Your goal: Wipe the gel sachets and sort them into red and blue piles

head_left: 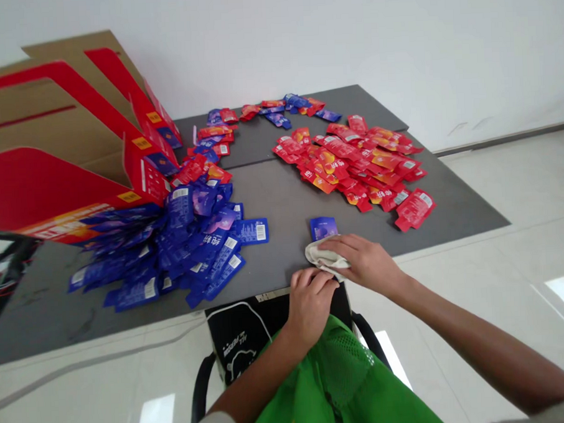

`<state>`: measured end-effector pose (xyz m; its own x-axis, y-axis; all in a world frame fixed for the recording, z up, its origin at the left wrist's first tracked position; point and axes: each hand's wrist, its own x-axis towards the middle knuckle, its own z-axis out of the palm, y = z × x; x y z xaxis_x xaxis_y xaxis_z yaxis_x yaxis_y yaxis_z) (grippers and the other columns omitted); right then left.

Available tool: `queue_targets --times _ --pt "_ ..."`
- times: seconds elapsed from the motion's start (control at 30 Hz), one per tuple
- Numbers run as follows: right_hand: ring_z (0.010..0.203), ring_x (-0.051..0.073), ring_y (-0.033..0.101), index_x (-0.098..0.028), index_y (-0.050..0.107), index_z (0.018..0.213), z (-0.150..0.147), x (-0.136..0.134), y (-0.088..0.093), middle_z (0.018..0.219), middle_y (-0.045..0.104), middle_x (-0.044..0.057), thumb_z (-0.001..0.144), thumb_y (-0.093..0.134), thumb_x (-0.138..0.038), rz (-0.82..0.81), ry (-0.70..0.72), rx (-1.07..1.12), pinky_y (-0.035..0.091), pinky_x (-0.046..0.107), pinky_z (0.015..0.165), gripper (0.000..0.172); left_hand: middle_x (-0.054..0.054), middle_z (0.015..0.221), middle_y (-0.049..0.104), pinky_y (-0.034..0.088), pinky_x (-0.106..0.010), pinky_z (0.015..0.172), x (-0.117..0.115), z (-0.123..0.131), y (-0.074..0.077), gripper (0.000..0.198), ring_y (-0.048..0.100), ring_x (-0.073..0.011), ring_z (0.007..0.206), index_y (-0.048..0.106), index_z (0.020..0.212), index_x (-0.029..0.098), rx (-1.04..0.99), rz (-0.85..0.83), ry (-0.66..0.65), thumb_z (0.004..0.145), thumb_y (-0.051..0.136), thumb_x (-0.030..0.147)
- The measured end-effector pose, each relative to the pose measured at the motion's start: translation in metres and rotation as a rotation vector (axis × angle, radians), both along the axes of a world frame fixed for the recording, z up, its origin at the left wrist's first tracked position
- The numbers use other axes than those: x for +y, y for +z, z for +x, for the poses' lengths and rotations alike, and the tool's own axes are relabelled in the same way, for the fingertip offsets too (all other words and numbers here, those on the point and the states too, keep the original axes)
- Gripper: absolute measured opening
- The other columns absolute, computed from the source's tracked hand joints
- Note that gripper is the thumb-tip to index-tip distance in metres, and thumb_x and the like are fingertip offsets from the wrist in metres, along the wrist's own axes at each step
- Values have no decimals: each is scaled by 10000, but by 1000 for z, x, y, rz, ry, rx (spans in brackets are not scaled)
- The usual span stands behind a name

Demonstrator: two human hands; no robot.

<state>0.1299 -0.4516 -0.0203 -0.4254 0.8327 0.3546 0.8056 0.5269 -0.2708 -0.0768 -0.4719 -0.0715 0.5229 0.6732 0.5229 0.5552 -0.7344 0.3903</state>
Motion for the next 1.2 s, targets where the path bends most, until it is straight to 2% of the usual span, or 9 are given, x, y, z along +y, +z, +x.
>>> queue_targets --times 0.1,0.2,0.27,0.43,0.57,0.7,0.97,1.1,1.2 --pt "1151 273 719 -257 670 1383 2 37 -5 1312 755 87 1050 659 -402 25 -78 -2 597 391 957 363 12 1174 813 513 -412 945 0 0 -1 79 695 -213 1099 775 970 237 2 -13 -11 1023 730 199" --pt "1100 293 728 -218 702 1339 6 78 6 1254 769 113 1048 654 -404 40 -171 -40 593 395 912 349 6 1178 805 520 -407 933 0 1 -2 79 691 -214 1096 769 973 244 40 -14 -3 1014 738 185" --pt "1094 306 730 -214 709 1339 10 89 17 1230 775 121 1052 639 -430 78 -244 -11 593 401 890 366 -8 1161 795 526 -408 922 0 3 -1 77 683 -222 1081 770 1027 253 82 6 5 1005 747 183" --pt "1123 320 736 -268 734 1319 25 45 24 1254 776 102 1039 633 -541 210 -443 323 585 456 971 404 -60 1080 738 552 -401 872 3 18 8 231 671 -245 1016 715 1276 246 205 18 50 1048 680 234" --pt "1011 321 761 -268 773 1269 35 1 1 1153 805 93 952 707 -650 135 -643 592 595 460 936 501 -116 1424 661 544 -416 1059 10 27 13 366 614 -269 1301 631 1427 183 194 51 89 1063 637 223" --pt "961 319 761 -245 791 1264 38 -12 -22 1099 815 91 877 714 -755 -14 -791 737 591 412 847 645 -112 1586 581 484 -395 1183 17 25 10 394 508 -253 1485 605 1477 153 267 113 60 1103 572 270" --pt "1108 367 742 -287 773 1316 36 -9 -25 1105 809 70 868 647 -800 -51 -883 706 546 455 950 693 -78 1419 739 551 -330 1122 30 14 6 317 659 -194 1356 718 1332 152 273 151 -62 1113 584 337" --pt "1113 399 738 -278 778 1308 36 -10 -20 1079 808 84 827 628 -826 -68 -903 708 552 493 952 745 -31 1218 824 615 -304 1015 42 10 6 237 766 -161 1165 765 1175 176 93 113 -84 1120 575 307" --pt "1132 417 733 -272 783 1302 35 -9 -16 1074 805 93 796 618 -843 -85 -920 719 553 518 966 780 -39 1096 843 631 -289 949 48 2 22 250 806 -165 1009 755 1103 179 -70 71 -6 1129 553 324"
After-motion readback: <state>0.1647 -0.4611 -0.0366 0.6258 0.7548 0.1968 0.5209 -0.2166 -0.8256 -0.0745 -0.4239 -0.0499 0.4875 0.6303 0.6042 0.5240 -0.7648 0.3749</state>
